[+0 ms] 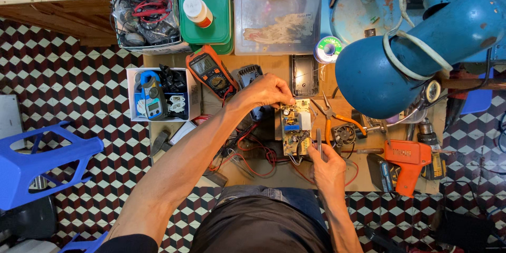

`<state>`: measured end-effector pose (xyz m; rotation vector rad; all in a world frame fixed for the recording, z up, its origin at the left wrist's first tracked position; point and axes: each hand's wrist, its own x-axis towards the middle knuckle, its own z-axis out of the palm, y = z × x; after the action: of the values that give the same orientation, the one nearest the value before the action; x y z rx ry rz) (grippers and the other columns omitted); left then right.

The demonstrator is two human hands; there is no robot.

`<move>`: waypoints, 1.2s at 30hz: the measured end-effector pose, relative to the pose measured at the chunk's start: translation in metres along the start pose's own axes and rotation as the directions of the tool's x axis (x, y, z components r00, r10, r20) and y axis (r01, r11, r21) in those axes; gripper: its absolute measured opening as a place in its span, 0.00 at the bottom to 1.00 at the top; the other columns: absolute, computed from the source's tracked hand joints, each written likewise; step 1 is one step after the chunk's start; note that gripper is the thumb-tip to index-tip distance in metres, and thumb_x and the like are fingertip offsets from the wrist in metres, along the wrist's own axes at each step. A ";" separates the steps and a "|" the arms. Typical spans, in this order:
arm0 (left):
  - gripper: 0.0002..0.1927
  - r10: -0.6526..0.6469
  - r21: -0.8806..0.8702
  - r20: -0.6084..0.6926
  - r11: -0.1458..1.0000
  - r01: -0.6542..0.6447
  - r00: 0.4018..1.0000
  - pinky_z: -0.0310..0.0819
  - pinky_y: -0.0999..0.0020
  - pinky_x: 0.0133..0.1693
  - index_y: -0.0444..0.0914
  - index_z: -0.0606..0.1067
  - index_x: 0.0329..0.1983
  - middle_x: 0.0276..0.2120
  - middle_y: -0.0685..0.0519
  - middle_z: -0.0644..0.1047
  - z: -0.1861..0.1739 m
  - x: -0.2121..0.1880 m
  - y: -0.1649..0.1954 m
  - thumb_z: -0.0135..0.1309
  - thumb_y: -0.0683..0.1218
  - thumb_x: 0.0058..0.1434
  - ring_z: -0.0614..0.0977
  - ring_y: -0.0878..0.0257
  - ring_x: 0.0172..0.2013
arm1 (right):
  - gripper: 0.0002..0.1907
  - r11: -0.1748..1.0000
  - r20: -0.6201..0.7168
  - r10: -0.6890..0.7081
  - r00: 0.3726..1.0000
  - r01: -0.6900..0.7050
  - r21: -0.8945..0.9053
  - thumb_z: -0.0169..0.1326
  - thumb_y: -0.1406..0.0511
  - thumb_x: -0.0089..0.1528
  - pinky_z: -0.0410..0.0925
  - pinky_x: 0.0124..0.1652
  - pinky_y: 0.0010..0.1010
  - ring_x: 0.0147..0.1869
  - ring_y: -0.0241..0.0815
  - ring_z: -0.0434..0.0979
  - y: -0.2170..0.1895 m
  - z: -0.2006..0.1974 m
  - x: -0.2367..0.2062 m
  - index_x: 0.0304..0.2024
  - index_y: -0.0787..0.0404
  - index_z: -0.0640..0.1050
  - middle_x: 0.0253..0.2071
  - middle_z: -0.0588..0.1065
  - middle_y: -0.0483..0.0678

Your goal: The person uses a heat gun to apply heat to a green circuit board, then uses pliers to adjust components on a small electronic module. The person repeatedly switches between heating and adjusting the components on the bench.

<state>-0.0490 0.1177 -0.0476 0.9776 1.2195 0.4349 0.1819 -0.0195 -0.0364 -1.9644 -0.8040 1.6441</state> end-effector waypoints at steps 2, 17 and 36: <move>0.14 0.019 0.085 -0.023 0.996 -0.017 1.000 0.75 0.71 0.26 0.34 0.84 0.34 0.26 0.51 0.83 -0.003 -0.004 -0.002 0.66 0.50 0.55 0.81 0.68 0.25 | 0.13 0.998 0.019 -0.021 1.000 0.019 0.055 0.58 0.63 0.63 0.56 0.20 0.24 0.19 0.30 0.62 0.002 -0.001 0.000 0.44 0.67 0.80 0.21 0.69 0.40; 0.24 0.181 0.006 -0.643 0.973 -0.232 0.744 0.79 0.64 0.45 0.34 0.75 0.58 0.47 0.45 0.81 0.097 -0.097 -0.049 0.53 0.55 0.68 0.82 0.61 0.43 | 0.07 0.781 -0.174 -0.587 0.791 0.497 -0.377 0.60 0.67 0.64 0.63 0.30 0.23 0.29 0.29 0.68 0.020 -0.004 -0.038 0.43 0.65 0.80 0.28 0.73 0.41; 0.35 -0.080 -0.241 -0.628 0.966 -0.096 0.774 0.78 0.68 0.46 0.33 0.72 0.61 0.47 0.47 0.81 0.121 -0.108 -0.032 0.64 0.56 0.54 0.82 0.63 0.45 | 0.16 0.218 0.162 -0.905 0.394 0.754 -0.620 0.64 0.72 0.56 0.72 0.32 0.32 0.34 0.46 0.80 0.031 0.007 -0.059 0.47 0.62 0.79 0.44 0.79 0.48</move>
<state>0.0202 -0.0277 -0.0078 0.6113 1.7120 0.9668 0.1730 -0.0822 -0.0162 -1.4204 -2.0476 0.4272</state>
